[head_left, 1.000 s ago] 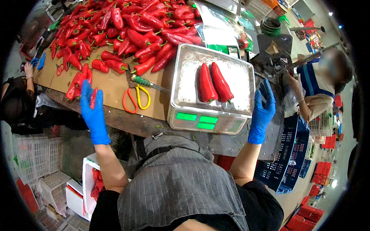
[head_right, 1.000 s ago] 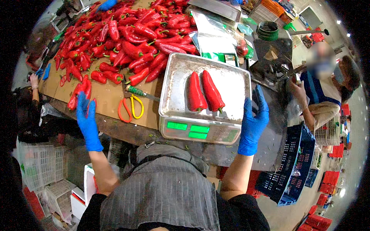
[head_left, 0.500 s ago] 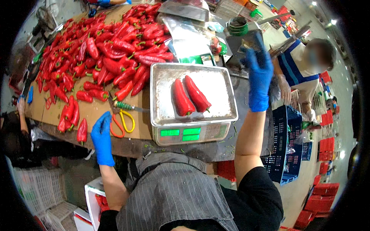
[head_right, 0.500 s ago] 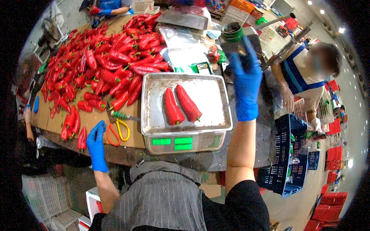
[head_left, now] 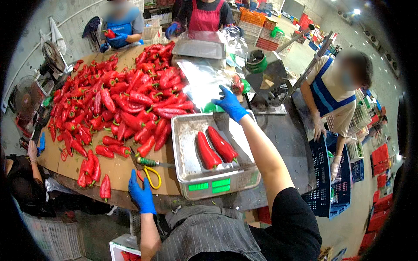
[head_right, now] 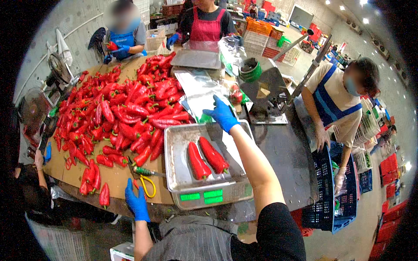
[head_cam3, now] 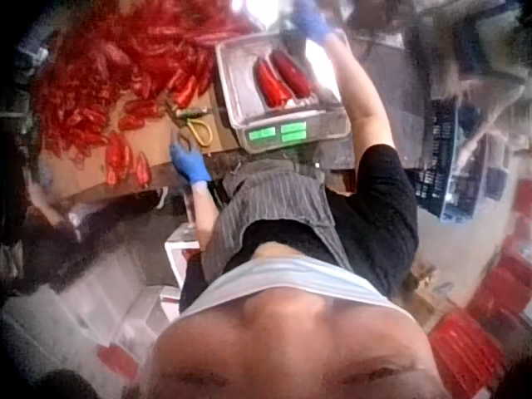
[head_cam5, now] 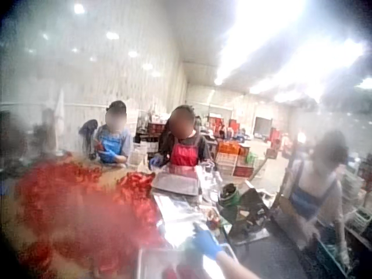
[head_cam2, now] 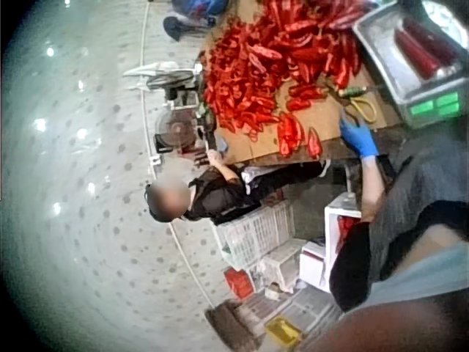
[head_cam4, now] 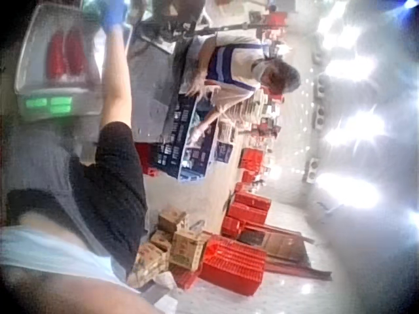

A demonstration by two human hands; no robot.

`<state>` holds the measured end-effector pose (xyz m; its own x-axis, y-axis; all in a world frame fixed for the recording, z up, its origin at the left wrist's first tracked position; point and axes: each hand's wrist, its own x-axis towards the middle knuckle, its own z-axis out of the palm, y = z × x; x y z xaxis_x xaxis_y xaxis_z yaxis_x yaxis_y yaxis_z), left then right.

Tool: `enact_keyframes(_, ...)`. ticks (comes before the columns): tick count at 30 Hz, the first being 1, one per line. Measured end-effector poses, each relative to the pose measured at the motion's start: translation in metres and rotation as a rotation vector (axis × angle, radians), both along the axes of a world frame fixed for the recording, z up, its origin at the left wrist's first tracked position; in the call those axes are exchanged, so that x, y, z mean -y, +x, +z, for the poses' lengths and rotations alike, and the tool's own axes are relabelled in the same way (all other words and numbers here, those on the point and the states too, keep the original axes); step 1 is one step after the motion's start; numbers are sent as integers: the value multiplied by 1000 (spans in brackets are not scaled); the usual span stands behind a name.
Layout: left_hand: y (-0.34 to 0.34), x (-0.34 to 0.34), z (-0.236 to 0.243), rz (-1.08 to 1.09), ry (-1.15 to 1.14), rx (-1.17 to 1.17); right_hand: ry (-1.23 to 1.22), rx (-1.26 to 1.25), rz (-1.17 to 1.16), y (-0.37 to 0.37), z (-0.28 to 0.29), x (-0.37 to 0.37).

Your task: The person sorts red peppers from a large pile on a table, selects individual peppers, and places them onto a digital scale. The person then picks up a plastic bag, places the weighed peppers inside, and sets the bag aside. This process is repeated multiple times with coworkers visible in the background performing similar tasks.

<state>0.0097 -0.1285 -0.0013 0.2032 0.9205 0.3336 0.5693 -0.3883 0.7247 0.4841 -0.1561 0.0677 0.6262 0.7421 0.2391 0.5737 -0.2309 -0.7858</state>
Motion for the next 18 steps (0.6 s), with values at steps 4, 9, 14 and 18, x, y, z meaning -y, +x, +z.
enact_keyframes(4,-7,-1,-16,-76,116,-97,-125,195,-155,10,3,-33)
enact_keyframes(9,-11,-4,-30,-6,67,-6,-43,-13,-491,27,-5,-78)
enact_keyframes(14,-12,-8,-29,9,36,63,-133,-128,-582,14,11,-97)
enact_keyframes(18,-8,-3,-26,32,22,30,-132,211,-535,42,-29,-94)
